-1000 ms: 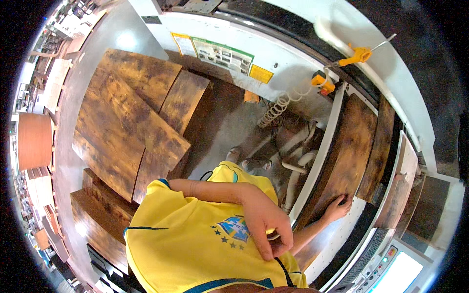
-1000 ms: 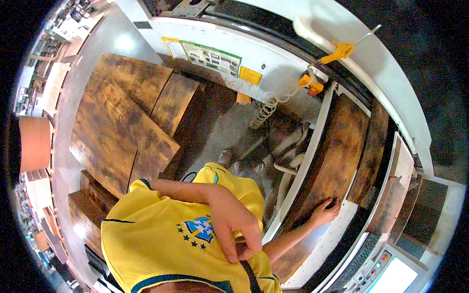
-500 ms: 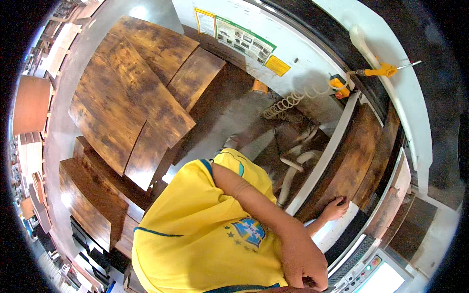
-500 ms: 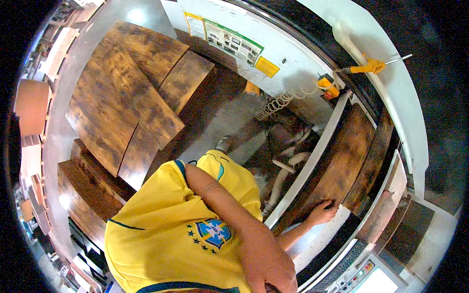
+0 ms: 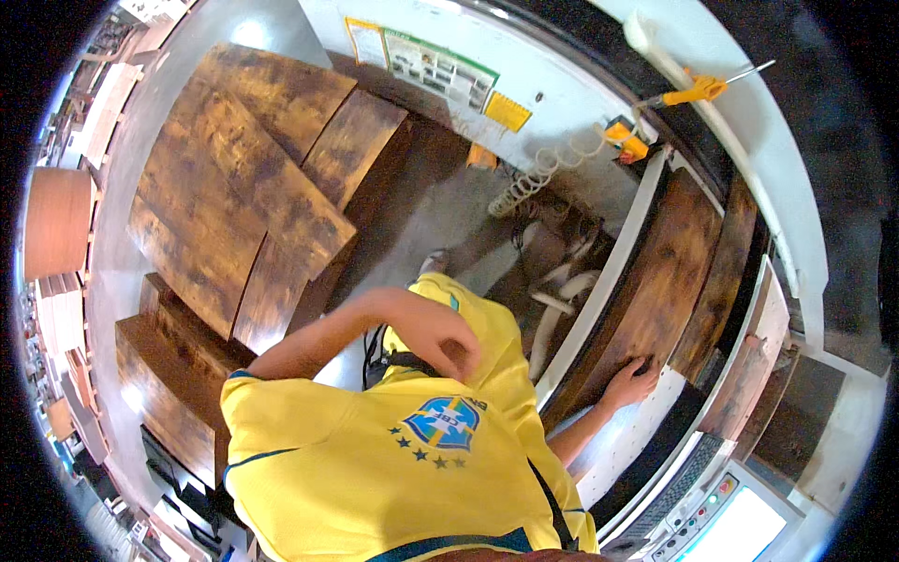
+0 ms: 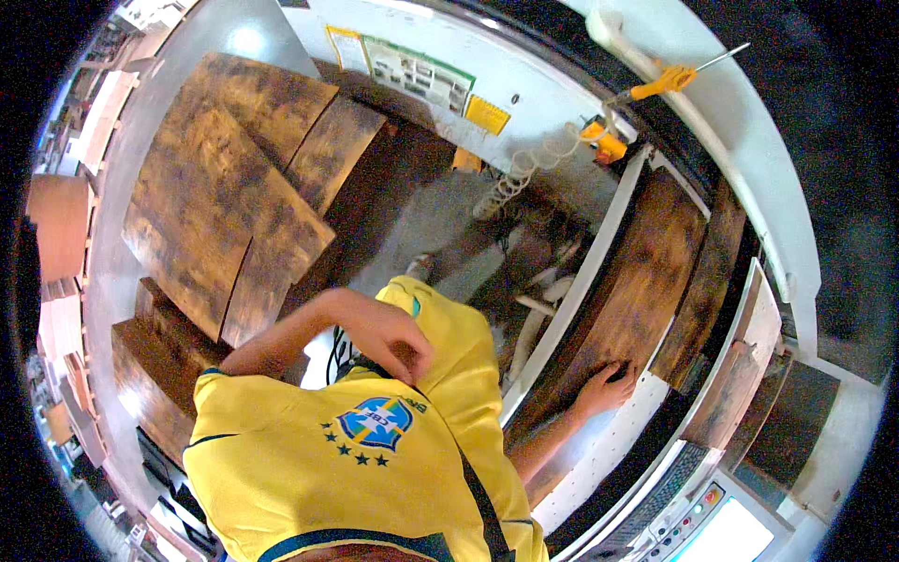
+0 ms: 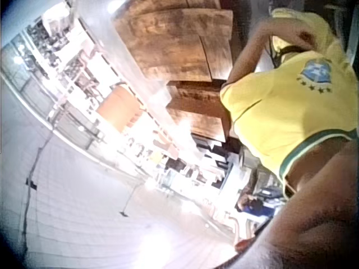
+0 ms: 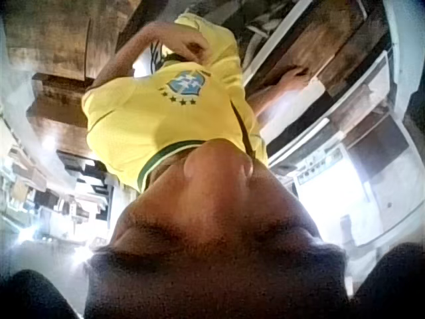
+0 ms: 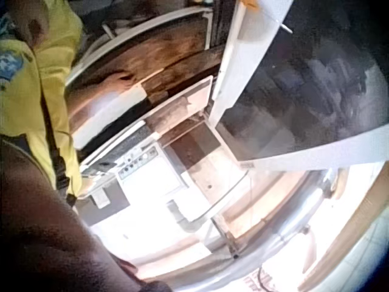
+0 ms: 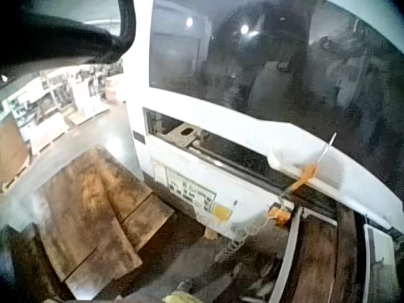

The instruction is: The person places wooden planks onto a machine table, aligns them, and uses a handheld air nozzle to clean the surface. They then lift the planks and stack them on the floor before repeating the process with additional planks.

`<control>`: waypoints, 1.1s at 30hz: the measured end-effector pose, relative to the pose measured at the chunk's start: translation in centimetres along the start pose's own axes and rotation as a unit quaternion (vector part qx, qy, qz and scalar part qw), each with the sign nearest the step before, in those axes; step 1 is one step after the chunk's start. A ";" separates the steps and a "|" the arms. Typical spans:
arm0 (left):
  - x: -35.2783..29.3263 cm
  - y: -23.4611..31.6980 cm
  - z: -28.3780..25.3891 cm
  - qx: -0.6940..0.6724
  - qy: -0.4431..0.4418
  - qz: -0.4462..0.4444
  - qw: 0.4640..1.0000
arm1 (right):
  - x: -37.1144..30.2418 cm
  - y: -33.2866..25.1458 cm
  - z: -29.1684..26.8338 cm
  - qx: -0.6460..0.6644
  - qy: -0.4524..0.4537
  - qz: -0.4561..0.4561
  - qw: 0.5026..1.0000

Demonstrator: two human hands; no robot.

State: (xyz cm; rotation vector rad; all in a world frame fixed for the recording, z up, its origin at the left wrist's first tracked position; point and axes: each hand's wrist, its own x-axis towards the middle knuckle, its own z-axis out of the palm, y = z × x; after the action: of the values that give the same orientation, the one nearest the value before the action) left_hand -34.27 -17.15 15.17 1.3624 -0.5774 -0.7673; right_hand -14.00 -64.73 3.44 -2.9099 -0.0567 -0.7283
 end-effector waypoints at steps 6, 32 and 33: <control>-8.9 -4.4 3.8 0.149 -0.008 -0.311 0.939 | 0.9 0.4 0.7 -0.020 0.003 -0.040 0.999; 21.1 21.8 12.5 0.248 -0.251 0.456 0.817 | 0.6 0.6 0.8 0.082 -0.015 0.038 0.996; 21.5 21.7 12.6 0.257 -0.257 0.452 0.815 | 0.4 1.2 0.9 0.085 0.002 0.012 0.996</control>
State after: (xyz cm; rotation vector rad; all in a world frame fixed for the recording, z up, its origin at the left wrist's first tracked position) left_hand -26.95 -40.93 36.88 1.1279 -1.8113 -0.1540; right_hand -13.14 -65.82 2.68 -2.7427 -0.0806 -0.6890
